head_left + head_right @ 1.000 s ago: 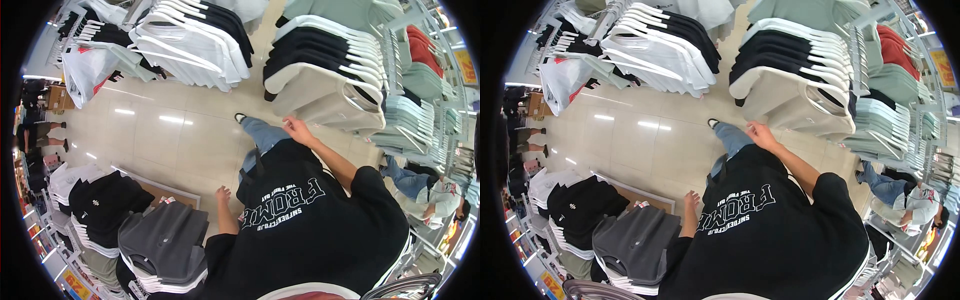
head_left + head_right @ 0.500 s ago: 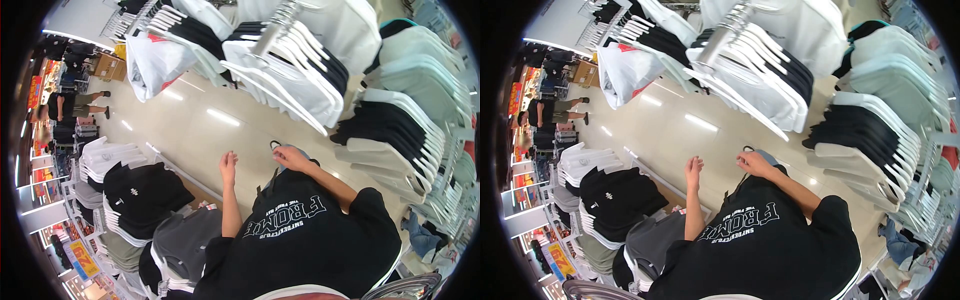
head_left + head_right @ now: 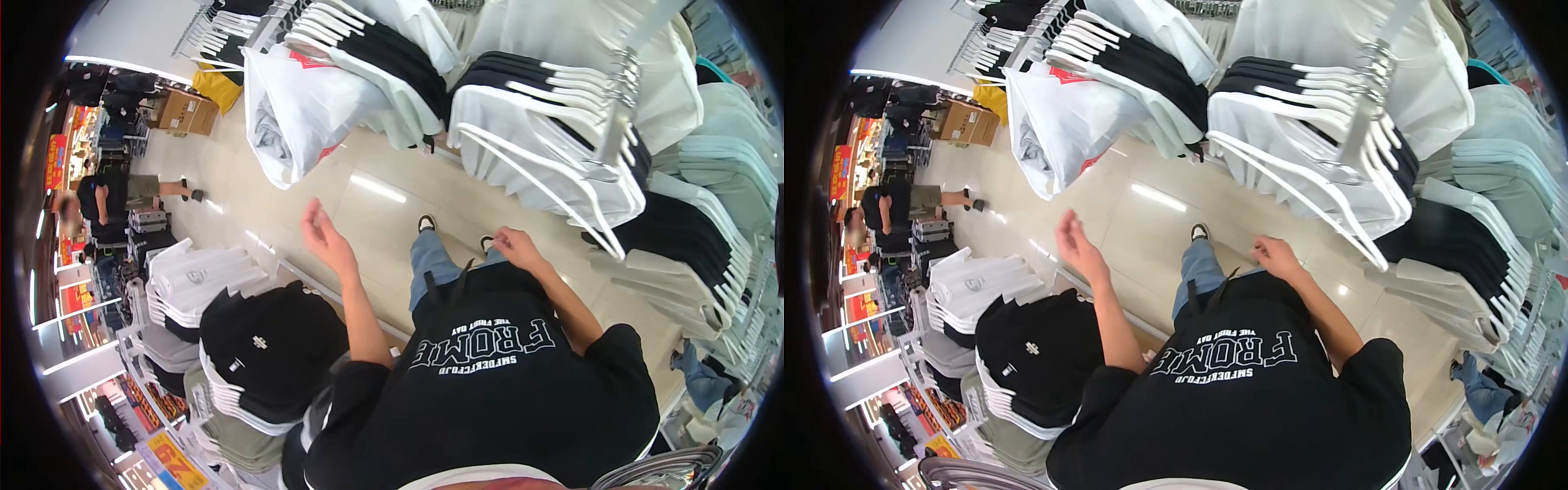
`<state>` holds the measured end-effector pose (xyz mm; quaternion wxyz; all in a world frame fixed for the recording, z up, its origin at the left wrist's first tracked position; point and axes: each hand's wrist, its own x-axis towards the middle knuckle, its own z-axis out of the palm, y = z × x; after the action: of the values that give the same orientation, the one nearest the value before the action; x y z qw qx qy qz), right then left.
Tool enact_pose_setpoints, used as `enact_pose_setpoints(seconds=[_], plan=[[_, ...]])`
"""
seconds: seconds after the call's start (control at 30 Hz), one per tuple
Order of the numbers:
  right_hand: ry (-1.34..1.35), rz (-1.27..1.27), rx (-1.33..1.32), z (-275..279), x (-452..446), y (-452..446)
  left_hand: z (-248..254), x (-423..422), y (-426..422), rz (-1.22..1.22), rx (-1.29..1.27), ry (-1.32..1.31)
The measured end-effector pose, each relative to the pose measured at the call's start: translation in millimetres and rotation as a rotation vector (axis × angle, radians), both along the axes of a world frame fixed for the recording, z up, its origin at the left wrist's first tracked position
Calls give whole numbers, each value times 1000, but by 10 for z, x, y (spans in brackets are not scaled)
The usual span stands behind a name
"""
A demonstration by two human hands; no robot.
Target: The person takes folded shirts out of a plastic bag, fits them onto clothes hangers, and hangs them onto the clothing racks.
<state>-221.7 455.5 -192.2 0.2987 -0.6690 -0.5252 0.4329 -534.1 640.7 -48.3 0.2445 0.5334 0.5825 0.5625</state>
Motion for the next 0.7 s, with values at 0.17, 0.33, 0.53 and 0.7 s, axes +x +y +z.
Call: enact_pose_setpoints(seconds=[0.17,0.33,0.53,0.7], plan=[[-89,-268,-130,-475,-471,-66,267,-523,1554,-128,113,-98],[-41,-436,-122,-305,-967,149,92,-711,2454,-305,-149,359],[-42,-464,-147,-120,-1337,307,-55,-681,2682,-347,-251,653],[-42,-456,-120,-31,-1488,394,-36,-782,2599,-226,46,146]])
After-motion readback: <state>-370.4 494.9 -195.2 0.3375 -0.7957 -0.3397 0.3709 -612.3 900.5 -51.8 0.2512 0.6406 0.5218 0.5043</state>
